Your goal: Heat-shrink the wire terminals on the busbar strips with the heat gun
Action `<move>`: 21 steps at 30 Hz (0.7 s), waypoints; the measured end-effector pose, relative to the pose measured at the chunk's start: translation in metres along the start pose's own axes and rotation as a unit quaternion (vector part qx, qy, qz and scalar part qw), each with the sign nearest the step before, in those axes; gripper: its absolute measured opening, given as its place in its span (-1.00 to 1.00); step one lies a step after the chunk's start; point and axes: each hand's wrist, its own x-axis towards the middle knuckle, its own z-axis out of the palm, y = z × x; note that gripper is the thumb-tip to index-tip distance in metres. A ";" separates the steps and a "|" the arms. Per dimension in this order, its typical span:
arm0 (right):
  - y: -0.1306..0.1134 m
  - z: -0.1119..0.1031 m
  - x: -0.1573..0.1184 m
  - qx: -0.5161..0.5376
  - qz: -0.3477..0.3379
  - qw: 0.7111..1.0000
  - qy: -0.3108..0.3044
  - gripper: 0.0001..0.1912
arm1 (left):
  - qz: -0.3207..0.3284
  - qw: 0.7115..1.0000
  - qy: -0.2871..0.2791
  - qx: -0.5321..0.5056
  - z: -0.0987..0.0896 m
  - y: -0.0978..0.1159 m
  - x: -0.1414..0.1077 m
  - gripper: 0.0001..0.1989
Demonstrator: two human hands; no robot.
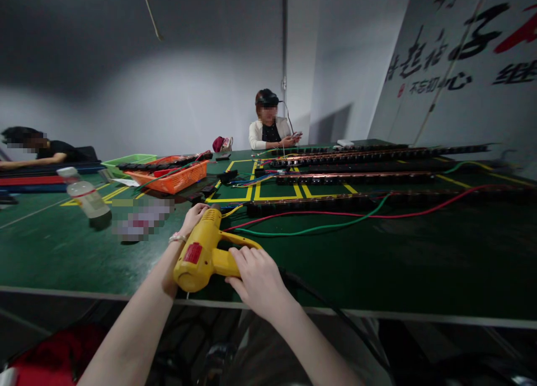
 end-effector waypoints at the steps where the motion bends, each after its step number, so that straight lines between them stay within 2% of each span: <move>1: 0.002 -0.002 -0.001 0.004 -0.002 1.000 -0.001 -0.49 | 0.000 1.000 -0.003 0.000 0.000 0.001 -0.001 -0.65; 7: 0.017 -0.017 -0.011 0.014 0.000 1.000 -0.008 -0.53 | 0.004 1.000 0.014 0.005 0.006 0.013 -0.010 -0.68; 12: 0.027 -0.026 -0.025 0.007 0.017 1.000 0.003 -0.53 | -0.016 0.998 0.004 -0.055 0.010 0.016 -0.012 -0.73; 21: 0.031 -0.027 -0.036 -0.012 0.040 0.999 0.022 -0.53 | -0.005 0.998 0.012 -0.055 0.011 0.019 -0.014 -0.70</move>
